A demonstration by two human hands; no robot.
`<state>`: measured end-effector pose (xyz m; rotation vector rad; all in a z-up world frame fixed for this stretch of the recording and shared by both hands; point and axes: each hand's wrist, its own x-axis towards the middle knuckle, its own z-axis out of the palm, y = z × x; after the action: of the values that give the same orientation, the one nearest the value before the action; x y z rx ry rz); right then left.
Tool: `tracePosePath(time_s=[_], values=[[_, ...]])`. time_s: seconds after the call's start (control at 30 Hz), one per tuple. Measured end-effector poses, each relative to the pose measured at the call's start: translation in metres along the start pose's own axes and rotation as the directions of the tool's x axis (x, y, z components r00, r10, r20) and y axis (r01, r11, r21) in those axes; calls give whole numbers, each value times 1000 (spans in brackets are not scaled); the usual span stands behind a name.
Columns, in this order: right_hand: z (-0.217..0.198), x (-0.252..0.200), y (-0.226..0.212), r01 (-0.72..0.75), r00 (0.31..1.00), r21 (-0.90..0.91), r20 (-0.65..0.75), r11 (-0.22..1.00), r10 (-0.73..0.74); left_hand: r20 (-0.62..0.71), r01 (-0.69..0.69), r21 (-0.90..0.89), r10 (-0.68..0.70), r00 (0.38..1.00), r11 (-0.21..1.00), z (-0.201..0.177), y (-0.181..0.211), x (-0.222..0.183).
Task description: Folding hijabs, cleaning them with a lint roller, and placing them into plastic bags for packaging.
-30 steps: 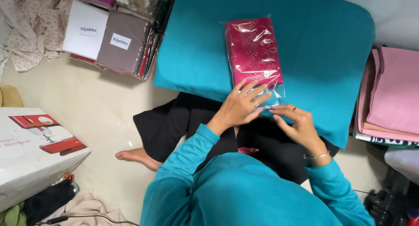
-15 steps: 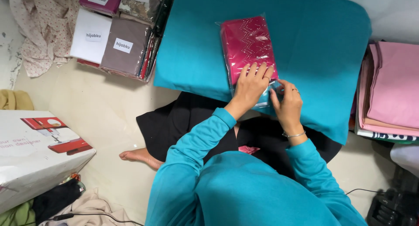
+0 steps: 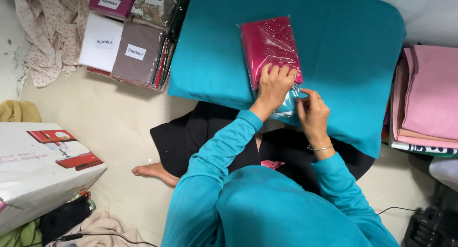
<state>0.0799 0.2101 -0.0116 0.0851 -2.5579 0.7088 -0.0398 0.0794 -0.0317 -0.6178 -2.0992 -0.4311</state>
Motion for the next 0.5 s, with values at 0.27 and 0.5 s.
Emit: tracePosePath(time_s=[0.27, 0.5], values=[[-33, 13, -2, -21, 995, 19, 94, 1000, 20, 230, -33, -87, 53, 972, 996, -64, -28, -29], [-62, 37, -13, 188, 946, -139, 290, 972, -141, 590, -158, -414, 396, 704, 897, -159, -73, -12]])
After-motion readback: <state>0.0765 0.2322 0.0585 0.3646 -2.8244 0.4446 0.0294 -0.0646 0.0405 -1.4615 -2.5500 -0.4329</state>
